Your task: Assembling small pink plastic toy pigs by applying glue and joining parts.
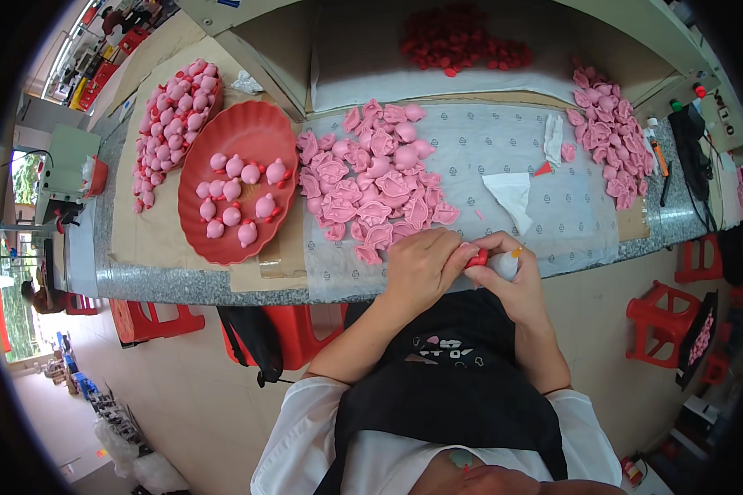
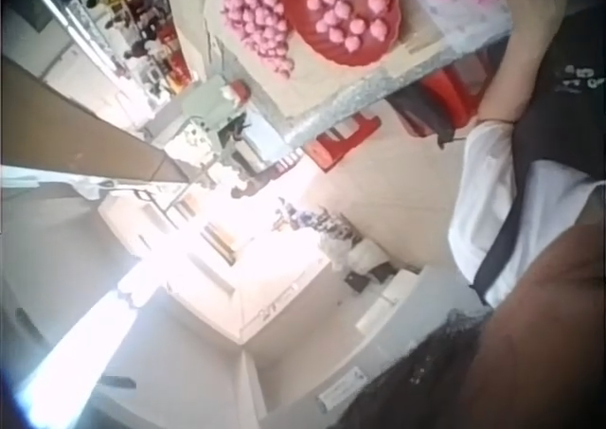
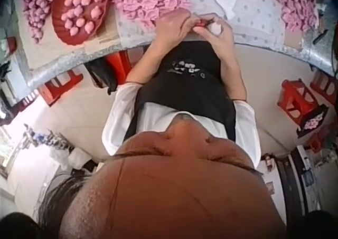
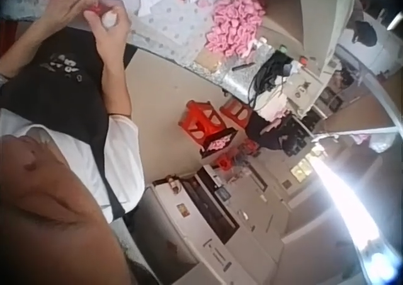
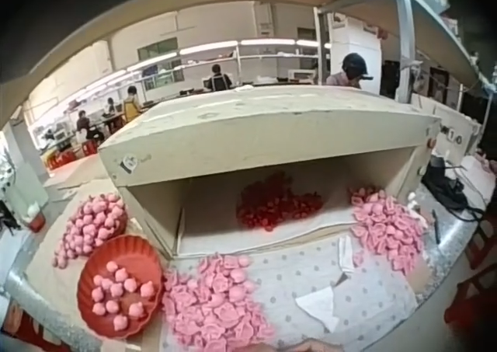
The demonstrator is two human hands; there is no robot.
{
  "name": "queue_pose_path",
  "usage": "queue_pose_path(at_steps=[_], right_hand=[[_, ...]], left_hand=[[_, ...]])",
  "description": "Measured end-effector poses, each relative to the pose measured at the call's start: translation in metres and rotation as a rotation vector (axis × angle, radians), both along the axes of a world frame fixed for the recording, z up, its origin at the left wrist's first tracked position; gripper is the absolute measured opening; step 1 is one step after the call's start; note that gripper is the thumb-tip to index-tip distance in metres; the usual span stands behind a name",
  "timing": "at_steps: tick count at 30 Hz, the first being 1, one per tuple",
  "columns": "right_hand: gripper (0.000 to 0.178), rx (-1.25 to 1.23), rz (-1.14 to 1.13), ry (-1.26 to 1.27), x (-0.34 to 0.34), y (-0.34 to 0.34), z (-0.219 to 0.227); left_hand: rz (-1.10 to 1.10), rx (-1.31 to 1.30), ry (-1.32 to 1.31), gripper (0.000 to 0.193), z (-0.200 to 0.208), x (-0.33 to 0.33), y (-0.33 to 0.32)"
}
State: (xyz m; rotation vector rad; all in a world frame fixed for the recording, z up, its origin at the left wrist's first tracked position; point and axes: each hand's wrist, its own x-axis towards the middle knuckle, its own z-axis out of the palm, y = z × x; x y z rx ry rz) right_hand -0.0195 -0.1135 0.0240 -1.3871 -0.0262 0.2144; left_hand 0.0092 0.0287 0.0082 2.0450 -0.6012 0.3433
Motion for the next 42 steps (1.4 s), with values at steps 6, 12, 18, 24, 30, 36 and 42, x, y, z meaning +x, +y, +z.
queue_pose_path(at_steps=[6,12,18,24,30,36,42], right_hand=[[0.015,-0.114,-0.102,-0.2,-0.004,0.011,0.002],[0.019,0.167,-0.165,-0.024,-0.006,0.011,-0.007],[0.017,0.234,-0.127,0.093,-0.002,0.004,-0.002],[0.016,0.437,-0.118,0.159,0.002,0.001,0.004],[0.02,0.632,-0.058,0.22,-0.004,0.009,0.003],[0.037,0.192,-0.175,-0.064,-0.006,-0.001,0.006],[0.028,-0.106,-0.229,-0.184,-0.013,-0.025,0.035]], left_hand=[[-0.085,-0.133,0.19,0.019,-0.002,-0.003,-0.002],[-0.058,-0.016,-0.057,0.023,-0.001,-0.001,-0.006],[-0.247,-0.161,0.456,0.021,0.003,0.002,0.0],[-0.435,-0.789,0.397,0.027,-0.006,-0.001,-0.004],[-0.514,-0.699,0.171,0.044,-0.025,0.0,-0.002],[-0.431,-1.13,0.633,0.047,-0.014,-0.012,-0.003],[-0.543,-1.372,0.956,0.047,-0.011,-0.012,-0.006]])
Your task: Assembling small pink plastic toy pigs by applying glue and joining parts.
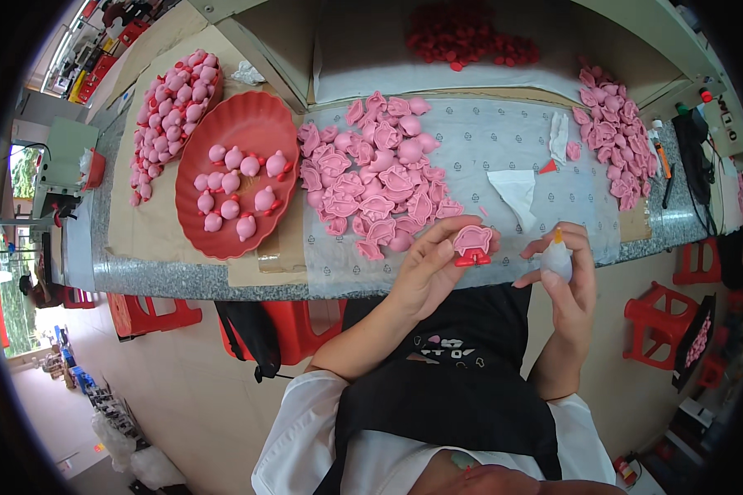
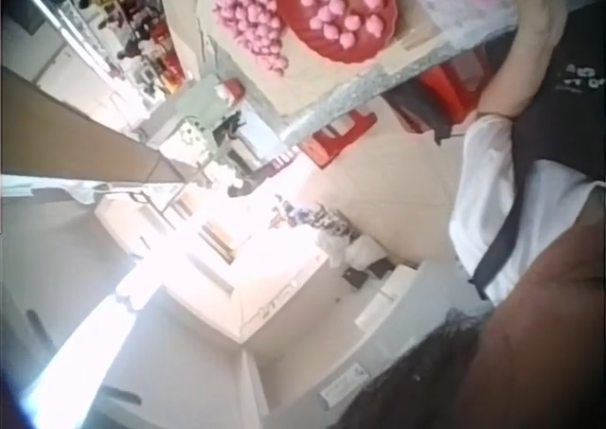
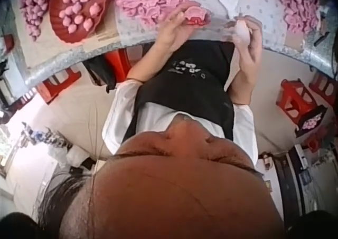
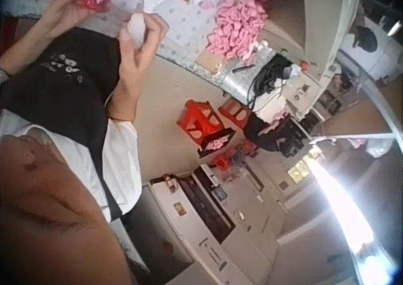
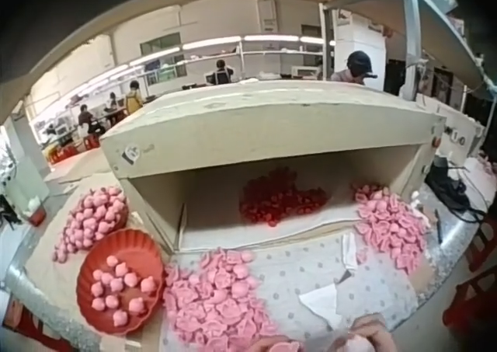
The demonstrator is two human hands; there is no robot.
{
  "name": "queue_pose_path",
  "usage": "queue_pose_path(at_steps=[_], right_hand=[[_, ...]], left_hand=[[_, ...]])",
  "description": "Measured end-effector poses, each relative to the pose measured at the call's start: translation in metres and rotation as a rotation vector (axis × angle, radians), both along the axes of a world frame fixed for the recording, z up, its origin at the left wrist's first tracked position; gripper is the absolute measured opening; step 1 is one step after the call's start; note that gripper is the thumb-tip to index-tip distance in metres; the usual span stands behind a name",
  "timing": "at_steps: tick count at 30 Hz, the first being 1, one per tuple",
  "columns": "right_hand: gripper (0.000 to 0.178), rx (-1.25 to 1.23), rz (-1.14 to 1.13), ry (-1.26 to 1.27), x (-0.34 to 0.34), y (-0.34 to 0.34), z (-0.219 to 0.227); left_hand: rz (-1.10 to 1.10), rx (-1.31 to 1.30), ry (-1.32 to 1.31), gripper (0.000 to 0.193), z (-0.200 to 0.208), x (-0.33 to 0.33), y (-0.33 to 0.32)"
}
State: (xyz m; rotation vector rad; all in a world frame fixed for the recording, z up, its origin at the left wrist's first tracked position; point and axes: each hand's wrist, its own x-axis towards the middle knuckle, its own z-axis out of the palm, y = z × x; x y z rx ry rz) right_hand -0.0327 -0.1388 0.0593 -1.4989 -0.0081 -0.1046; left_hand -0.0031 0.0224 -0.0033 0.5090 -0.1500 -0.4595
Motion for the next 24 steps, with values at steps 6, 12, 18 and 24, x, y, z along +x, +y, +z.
queue_pose_path(at_steps=[6,12,18,24], right_hand=[[0.028,0.045,-0.059,-0.243,-0.009,-0.012,0.006],[0.041,0.111,-0.285,-0.508,0.002,0.007,0.005],[0.039,-0.23,-0.174,-0.653,-0.007,0.015,0.005],[0.042,-0.276,-0.076,-0.635,-0.007,0.016,0.004]], left_hand=[[-0.149,-0.231,0.076,0.044,0.0,-0.001,-0.003],[-0.175,-0.14,0.085,0.044,-0.002,-0.002,-0.003],[-0.176,-0.076,0.068,0.046,-0.001,-0.003,-0.002],[-0.166,-0.045,0.058,0.047,0.001,-0.002,-0.003]])
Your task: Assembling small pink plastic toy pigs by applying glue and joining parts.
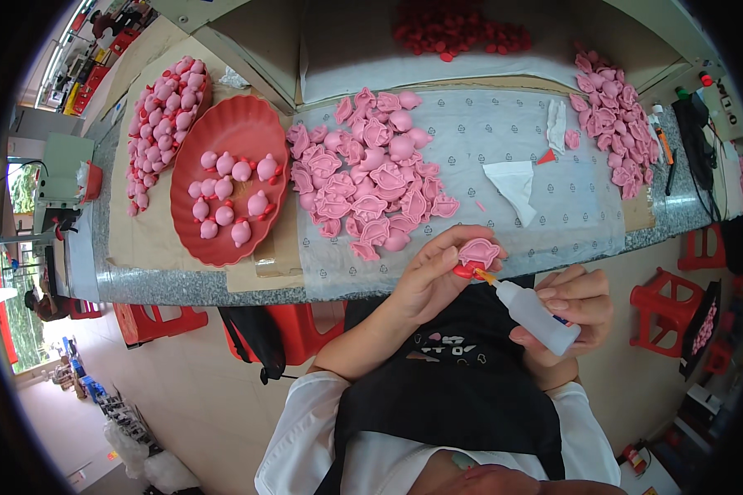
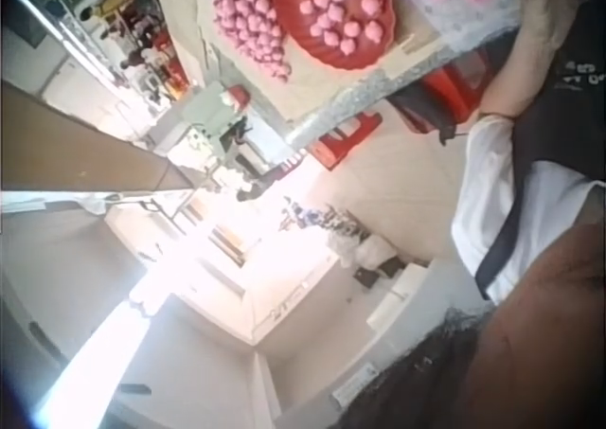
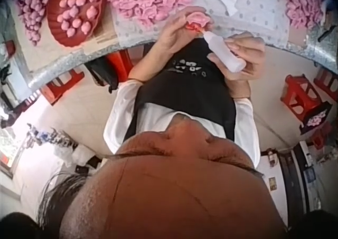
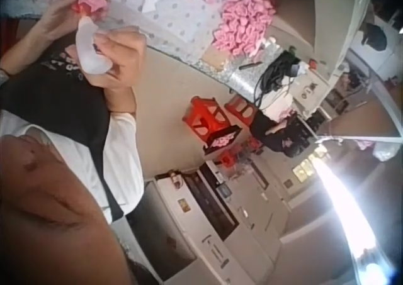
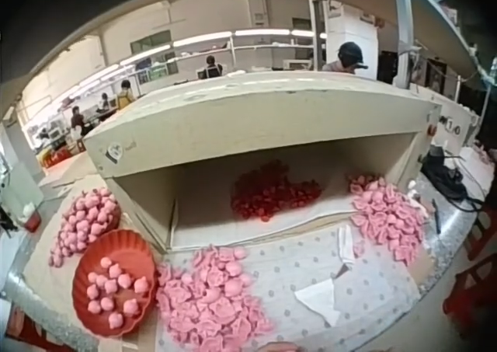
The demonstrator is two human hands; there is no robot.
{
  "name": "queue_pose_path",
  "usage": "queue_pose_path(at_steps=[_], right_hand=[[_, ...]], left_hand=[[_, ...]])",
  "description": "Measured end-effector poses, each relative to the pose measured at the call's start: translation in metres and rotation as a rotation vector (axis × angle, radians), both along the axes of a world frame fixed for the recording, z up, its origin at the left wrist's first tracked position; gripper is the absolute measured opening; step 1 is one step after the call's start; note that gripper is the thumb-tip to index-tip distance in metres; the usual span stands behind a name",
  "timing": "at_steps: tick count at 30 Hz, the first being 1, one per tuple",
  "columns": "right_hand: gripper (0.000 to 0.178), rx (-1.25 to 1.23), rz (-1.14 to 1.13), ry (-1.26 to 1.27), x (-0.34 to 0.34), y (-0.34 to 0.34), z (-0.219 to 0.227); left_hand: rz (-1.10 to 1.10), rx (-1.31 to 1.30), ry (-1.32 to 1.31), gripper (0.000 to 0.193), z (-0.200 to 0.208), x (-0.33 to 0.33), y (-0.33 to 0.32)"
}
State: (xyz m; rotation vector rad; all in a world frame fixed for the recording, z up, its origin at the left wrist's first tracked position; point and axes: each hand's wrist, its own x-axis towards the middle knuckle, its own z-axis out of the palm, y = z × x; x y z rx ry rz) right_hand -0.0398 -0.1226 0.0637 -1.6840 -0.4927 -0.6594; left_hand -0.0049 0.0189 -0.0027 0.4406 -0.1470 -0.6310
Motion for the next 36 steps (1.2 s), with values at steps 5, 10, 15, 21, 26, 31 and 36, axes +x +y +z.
queue_pose_path(at_steps=[5,10,15,21,26,31,36], right_hand=[[0.043,-0.037,-0.009,0.0,0.0004,0.0012,-0.0009],[0.042,-0.08,-0.01,0.012,-0.001,0.0008,0.0013],[0.041,-0.073,-0.007,0.001,-0.0015,0.0018,0.0008],[0.041,-0.031,0.001,-0.015,-0.001,0.0022,0.0005],[0.042,-0.035,0.012,-0.031,-0.0009,0.0011,-0.0001],[0.042,-0.058,0.001,-0.01,-0.0019,0.0027,-0.0001],[0.042,-0.089,0.022,-0.038,-0.0022,0.0001,-0.0011]], left_hand=[[0.0,-0.003,-0.01,0.047,0.0,0.0002,0.0005],[0.006,0.007,-0.006,0.047,0.0,-0.0007,0.0004],[0.01,0.012,-0.011,0.046,0.0011,-0.0017,-0.0004],[-0.017,-0.075,-0.04,0.041,0.0001,-0.0012,-0.0007],[-0.017,-0.063,-0.049,0.041,-0.0011,-0.0015,-0.001],[-0.022,-0.065,-0.055,0.041,-0.0016,-0.0014,-0.0013],[-0.02,-0.062,-0.054,0.041,-0.0019,-0.0017,-0.0012]])
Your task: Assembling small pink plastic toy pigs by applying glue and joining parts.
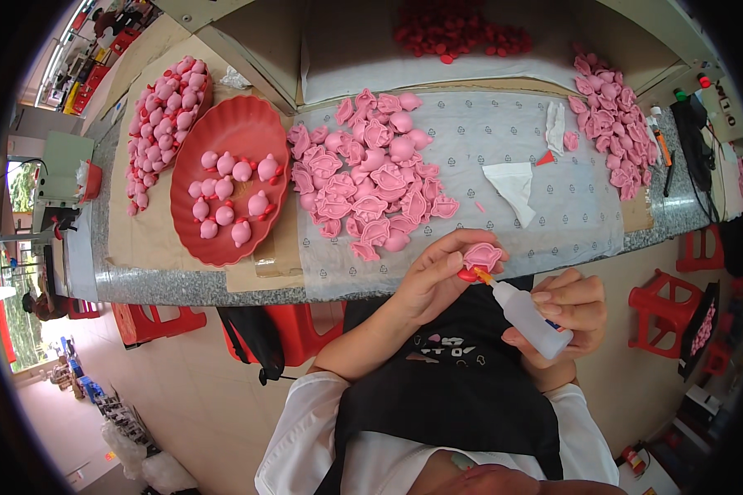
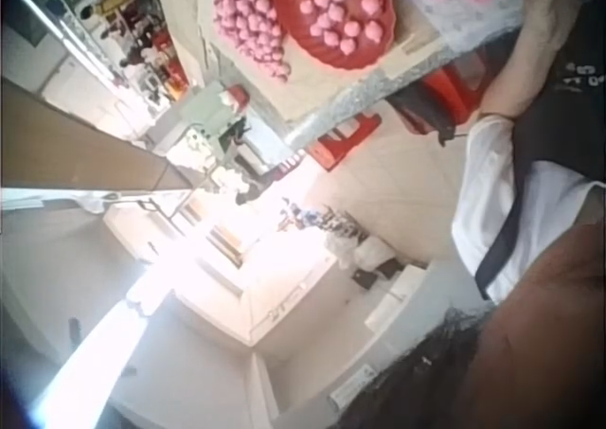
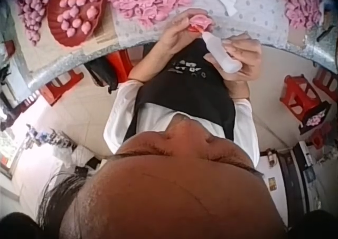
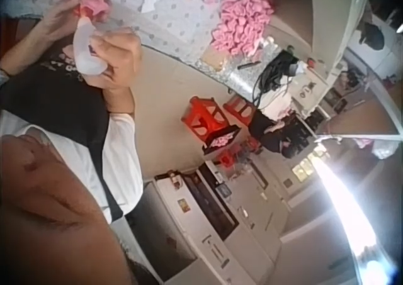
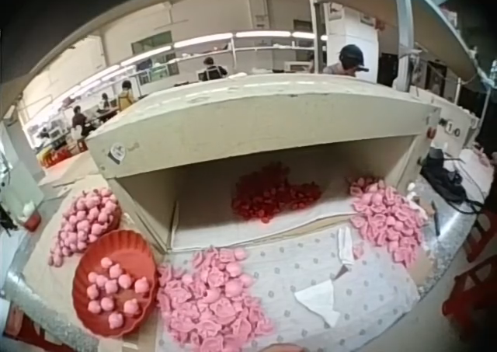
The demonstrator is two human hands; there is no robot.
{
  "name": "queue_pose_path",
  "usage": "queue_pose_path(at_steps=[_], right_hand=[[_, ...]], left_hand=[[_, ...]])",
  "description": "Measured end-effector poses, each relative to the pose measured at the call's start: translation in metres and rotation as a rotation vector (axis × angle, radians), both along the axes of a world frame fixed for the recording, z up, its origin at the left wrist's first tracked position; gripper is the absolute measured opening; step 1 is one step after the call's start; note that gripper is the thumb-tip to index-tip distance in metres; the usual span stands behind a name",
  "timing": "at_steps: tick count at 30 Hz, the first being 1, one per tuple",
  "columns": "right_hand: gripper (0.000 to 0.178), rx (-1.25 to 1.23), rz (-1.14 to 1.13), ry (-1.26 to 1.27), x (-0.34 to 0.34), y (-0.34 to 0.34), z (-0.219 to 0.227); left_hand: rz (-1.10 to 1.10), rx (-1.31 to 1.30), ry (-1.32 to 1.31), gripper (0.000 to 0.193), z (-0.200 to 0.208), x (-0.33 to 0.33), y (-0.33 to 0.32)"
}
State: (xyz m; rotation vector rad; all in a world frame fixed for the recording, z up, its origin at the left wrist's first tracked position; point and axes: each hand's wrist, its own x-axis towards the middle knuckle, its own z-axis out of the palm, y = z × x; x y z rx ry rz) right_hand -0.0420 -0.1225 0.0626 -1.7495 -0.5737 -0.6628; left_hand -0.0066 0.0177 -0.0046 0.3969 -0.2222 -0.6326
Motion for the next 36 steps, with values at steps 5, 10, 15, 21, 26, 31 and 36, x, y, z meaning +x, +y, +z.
queue_pose_path(at_steps=[5,10,15,21,26,31,36], right_hand=[[0.042,0.031,-0.03,0.016,0.0001,0.0023,0.0007],[0.048,0.03,-0.027,0.037,-0.0021,0.0008,0.0045],[0.047,0.009,-0.04,0.017,-0.0019,0.0013,0.004],[0.042,-0.013,-0.085,-0.007,0.0017,-0.0006,0.0028],[0.041,-0.048,-0.115,-0.01,0.0015,-0.0031,0.0034],[0.041,-0.027,-0.101,0.008,0.0011,-0.0029,0.0036],[0.041,-0.032,-0.054,0.032,0.0017,-0.0036,0.0046]], left_hand=[[-0.001,0.0,0.003,0.041,0.0006,0.0002,0.0003],[0.022,0.081,0.018,0.042,0.002,-0.0007,0.0003],[0.021,0.08,0.019,0.042,-0.0004,-0.001,0.0002],[0.005,0.074,0.016,0.042,0.0001,-0.0005,0.0011],[0.001,0.073,0.016,0.041,0.0005,0.0,0.0013],[0.012,0.107,-0.01,0.041,-0.0004,-0.0002,0.001],[0.009,0.123,0.001,0.041,-0.0023,-0.0011,0.0]])
